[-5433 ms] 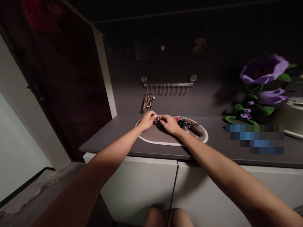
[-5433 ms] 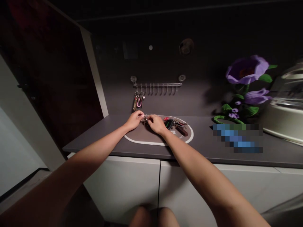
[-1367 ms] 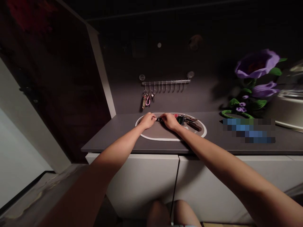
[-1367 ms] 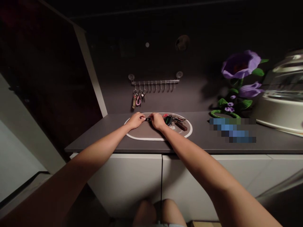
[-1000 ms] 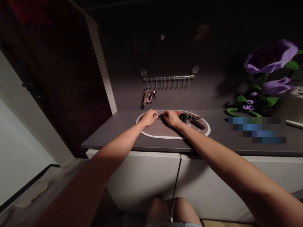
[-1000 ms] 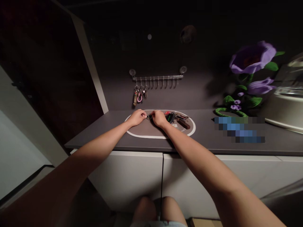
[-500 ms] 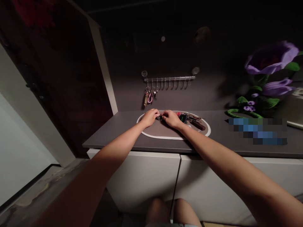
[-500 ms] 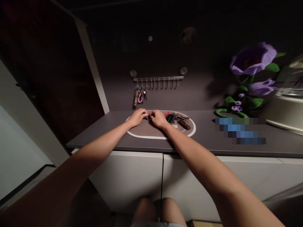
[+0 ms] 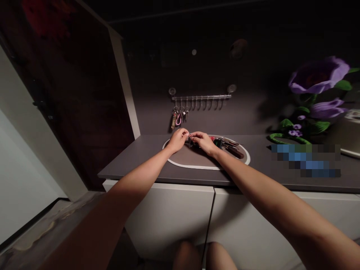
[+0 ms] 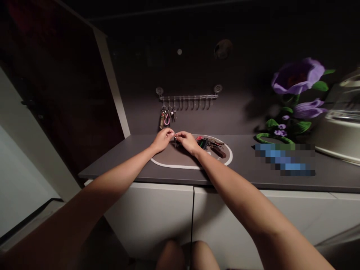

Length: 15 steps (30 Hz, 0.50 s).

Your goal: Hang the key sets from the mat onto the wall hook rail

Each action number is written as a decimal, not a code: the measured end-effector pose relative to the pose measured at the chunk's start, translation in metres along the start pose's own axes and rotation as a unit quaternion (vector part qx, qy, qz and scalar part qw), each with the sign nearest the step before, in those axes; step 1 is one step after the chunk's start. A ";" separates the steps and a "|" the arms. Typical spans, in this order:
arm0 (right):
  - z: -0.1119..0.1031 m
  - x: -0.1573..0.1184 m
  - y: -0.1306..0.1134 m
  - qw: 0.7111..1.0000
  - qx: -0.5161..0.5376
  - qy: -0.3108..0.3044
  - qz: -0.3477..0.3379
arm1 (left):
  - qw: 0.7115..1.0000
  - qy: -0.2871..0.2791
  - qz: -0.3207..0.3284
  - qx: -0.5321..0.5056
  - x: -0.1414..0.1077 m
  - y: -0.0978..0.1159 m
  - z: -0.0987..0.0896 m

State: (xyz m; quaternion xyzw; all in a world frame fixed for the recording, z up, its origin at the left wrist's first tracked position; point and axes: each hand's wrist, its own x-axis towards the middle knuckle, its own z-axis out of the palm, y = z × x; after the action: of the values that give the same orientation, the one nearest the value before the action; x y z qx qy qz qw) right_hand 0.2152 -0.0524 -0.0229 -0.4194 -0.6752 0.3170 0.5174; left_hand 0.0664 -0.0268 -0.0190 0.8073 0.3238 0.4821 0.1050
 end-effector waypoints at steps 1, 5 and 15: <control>0.000 0.000 0.000 1.000 0.008 -0.002 0.005 | 1.000 0.001 -0.004 -0.005 0.000 0.001 0.000; 0.000 0.001 -0.002 0.999 0.030 0.005 0.014 | 1.000 0.008 -0.021 -0.010 -0.001 0.005 -0.002; -0.001 0.002 0.002 0.999 0.040 0.012 0.000 | 0.999 0.027 -0.009 -0.016 0.001 -0.003 0.003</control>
State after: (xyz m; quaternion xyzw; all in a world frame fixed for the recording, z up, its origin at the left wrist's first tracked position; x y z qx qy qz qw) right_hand 0.2167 -0.0501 -0.0232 -0.4022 -0.6558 0.3388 0.5416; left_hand 0.0682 -0.0233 -0.0214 0.7891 0.3259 0.5082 0.1134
